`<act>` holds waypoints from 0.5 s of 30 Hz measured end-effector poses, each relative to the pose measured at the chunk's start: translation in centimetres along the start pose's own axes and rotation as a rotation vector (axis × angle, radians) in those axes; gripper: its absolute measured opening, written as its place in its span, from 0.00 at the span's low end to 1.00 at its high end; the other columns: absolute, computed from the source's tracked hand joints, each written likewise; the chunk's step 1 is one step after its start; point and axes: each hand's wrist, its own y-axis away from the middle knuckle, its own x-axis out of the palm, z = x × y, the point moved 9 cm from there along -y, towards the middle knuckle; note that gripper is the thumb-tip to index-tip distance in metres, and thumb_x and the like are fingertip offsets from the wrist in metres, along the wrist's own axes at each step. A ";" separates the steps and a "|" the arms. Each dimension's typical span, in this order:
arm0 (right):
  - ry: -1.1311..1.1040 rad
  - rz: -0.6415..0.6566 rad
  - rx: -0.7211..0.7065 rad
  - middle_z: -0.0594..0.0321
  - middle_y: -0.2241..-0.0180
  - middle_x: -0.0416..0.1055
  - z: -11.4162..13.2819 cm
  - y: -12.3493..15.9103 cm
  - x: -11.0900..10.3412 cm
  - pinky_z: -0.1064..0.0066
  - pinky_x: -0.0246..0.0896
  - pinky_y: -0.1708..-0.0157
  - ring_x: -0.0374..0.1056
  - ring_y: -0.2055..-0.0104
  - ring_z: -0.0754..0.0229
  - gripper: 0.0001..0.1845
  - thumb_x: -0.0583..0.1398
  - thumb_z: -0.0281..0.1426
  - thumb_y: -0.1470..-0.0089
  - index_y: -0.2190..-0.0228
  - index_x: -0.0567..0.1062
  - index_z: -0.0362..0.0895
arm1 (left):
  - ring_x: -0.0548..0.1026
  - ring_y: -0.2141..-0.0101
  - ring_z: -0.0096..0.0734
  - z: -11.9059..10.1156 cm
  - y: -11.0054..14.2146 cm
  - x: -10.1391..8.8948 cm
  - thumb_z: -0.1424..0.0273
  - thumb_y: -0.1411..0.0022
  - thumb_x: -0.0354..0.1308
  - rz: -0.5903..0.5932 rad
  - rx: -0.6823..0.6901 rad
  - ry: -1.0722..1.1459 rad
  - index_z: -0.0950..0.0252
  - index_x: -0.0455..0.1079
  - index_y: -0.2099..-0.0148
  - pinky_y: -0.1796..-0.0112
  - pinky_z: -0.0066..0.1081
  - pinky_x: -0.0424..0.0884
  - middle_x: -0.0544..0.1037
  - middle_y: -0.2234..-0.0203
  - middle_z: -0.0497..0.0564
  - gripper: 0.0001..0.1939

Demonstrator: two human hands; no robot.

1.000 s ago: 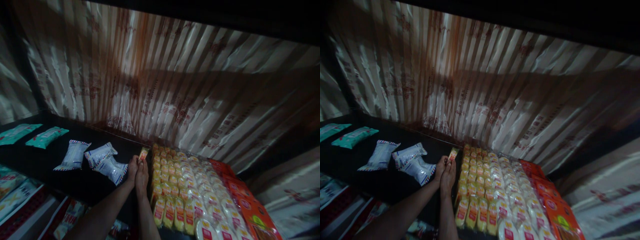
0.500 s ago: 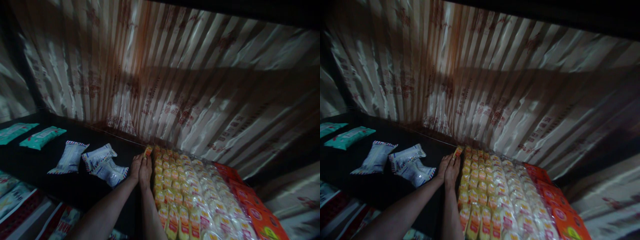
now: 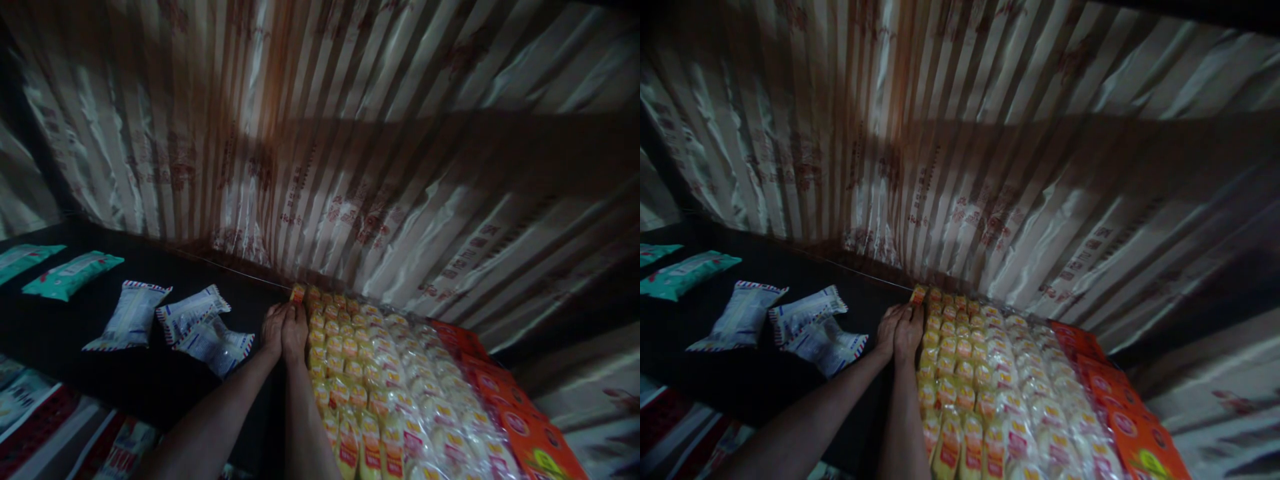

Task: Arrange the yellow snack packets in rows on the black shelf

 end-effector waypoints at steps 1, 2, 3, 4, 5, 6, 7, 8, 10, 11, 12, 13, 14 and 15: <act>0.011 0.010 -0.002 0.50 0.57 0.74 0.1 -0.1 0.1 0.64 0.57 0.53 0.67 0.53 0.51 0.22 0.48 0.38 0.46 0.59 0.73 0.40 | 0.65 0.45 0.31 0.1 0.0 0.1 0.77 0.39 0.43 0.011 -0.014 -0.010 0.63 0.69 0.46 0.41 0.30 0.55 0.72 0.47 0.49 0.22; 0.022 0.015 -0.004 0.50 0.58 0.74 0.1 -0.2 0.1 0.63 0.57 0.53 0.67 0.53 0.51 0.21 0.48 0.37 0.47 0.60 0.73 0.40 | 0.64 0.45 0.32 0.2 0.0 0.1 0.77 0.40 0.44 0.017 -0.026 -0.017 0.63 0.69 0.46 0.41 0.31 0.55 0.72 0.47 0.50 0.22; 0.032 0.013 -0.007 0.50 0.58 0.74 0.2 -0.3 0.2 0.63 0.57 0.54 0.67 0.53 0.50 0.20 0.48 0.37 0.47 0.60 0.73 0.40 | 0.63 0.44 0.33 0.2 0.0 0.0 0.77 0.40 0.45 0.014 -0.036 -0.017 0.63 0.69 0.46 0.41 0.31 0.55 0.72 0.47 0.50 0.22; 0.042 0.006 -0.009 0.50 0.59 0.74 0.3 -0.3 0.1 0.63 0.57 0.53 0.67 0.53 0.50 0.20 0.48 0.36 0.47 0.61 0.73 0.41 | 0.63 0.44 0.34 0.3 0.0 -0.1 0.77 0.41 0.46 0.008 -0.045 -0.015 0.63 0.69 0.47 0.41 0.31 0.55 0.72 0.47 0.49 0.22; 0.052 -0.003 -0.012 0.50 0.59 0.74 0.3 -0.4 0.1 0.62 0.57 0.53 0.67 0.53 0.50 0.19 0.48 0.36 0.48 0.62 0.74 0.41 | 0.62 0.43 0.35 0.2 0.0 -0.1 0.77 0.41 0.47 0.005 -0.049 -0.016 0.62 0.70 0.47 0.41 0.31 0.55 0.72 0.47 0.49 0.22; 0.062 -0.010 -0.016 0.50 0.59 0.74 0.4 -0.4 0.1 0.62 0.57 0.53 0.67 0.53 0.50 0.18 0.49 0.35 0.48 0.63 0.74 0.41 | 0.62 0.43 0.35 0.2 0.0 -0.2 0.77 0.42 0.47 0.004 -0.050 -0.023 0.62 0.70 0.47 0.41 0.31 0.55 0.72 0.48 0.49 0.22; 0.072 -0.014 -0.024 0.50 0.59 0.74 0.5 -0.4 0.1 0.62 0.56 0.52 0.66 0.52 0.49 0.18 0.49 0.34 0.48 0.63 0.74 0.42 | 0.63 0.44 0.35 0.1 0.1 -0.2 0.76 0.41 0.47 0.009 -0.053 -0.039 0.61 0.69 0.47 0.42 0.31 0.55 0.72 0.48 0.49 0.22; 0.082 -0.013 -0.033 0.50 0.58 0.73 0.7 -0.5 0.1 0.61 0.56 0.51 0.66 0.51 0.49 0.17 0.48 0.34 0.48 0.64 0.74 0.42 | 0.63 0.45 0.35 0.1 0.1 -0.2 0.76 0.41 0.46 0.015 -0.058 -0.062 0.61 0.69 0.47 0.42 0.31 0.56 0.73 0.48 0.50 0.21; 0.100 -0.002 -0.049 0.49 0.57 0.72 1.0 -0.4 0.3 0.61 0.55 0.49 0.65 0.50 0.49 0.17 0.48 0.33 0.48 0.66 0.74 0.42 | 0.65 0.47 0.36 0.1 0.2 -0.2 0.75 0.41 0.46 0.030 -0.065 -0.094 0.63 0.69 0.48 0.44 0.31 0.58 0.73 0.49 0.53 0.20; 0.105 0.002 -0.049 0.49 0.57 0.72 1.1 -0.4 0.3 0.60 0.54 0.48 0.65 0.50 0.49 0.17 0.47 0.33 0.48 0.66 0.74 0.42 | 0.66 0.47 0.37 0.1 0.2 -0.2 0.75 0.41 0.46 0.026 -0.062 -0.085 0.64 0.69 0.48 0.45 0.32 0.59 0.73 0.50 0.54 0.20; 0.110 0.004 -0.045 0.48 0.57 0.72 1.3 -0.4 0.3 0.60 0.55 0.48 0.65 0.50 0.49 0.18 0.47 0.33 0.48 0.66 0.74 0.42 | 0.66 0.48 0.38 0.1 0.1 -0.2 0.75 0.41 0.47 0.015 -0.055 -0.059 0.64 0.70 0.49 0.45 0.33 0.59 0.73 0.50 0.56 0.19; 0.115 0.004 -0.039 0.47 0.56 0.71 1.4 -0.3 0.3 0.59 0.55 0.48 0.65 0.51 0.48 0.18 0.46 0.33 0.48 0.66 0.74 0.42 | 0.66 0.48 0.40 0.1 0.1 -0.1 0.76 0.41 0.48 0.000 -0.043 -0.022 0.65 0.70 0.49 0.45 0.34 0.59 0.73 0.50 0.56 0.19; 0.122 0.002 -0.033 0.46 0.56 0.71 1.5 -0.3 0.3 0.59 0.56 0.49 0.65 0.52 0.48 0.19 0.46 0.33 0.48 0.66 0.74 0.41 | 0.67 0.48 0.41 0.3 0.0 -0.1 0.76 0.42 0.49 -0.029 -0.041 0.025 0.64 0.70 0.49 0.46 0.34 0.60 0.73 0.49 0.57 0.19; 0.125 -0.005 -0.028 0.44 0.56 0.70 1.6 -0.3 0.2 0.58 0.55 0.48 0.65 0.51 0.47 0.19 0.46 0.33 0.48 0.65 0.74 0.40 | 0.67 0.48 0.41 0.7 -0.1 -0.1 0.77 0.42 0.49 -0.064 -0.049 0.072 0.63 0.70 0.49 0.46 0.35 0.60 0.73 0.49 0.56 0.19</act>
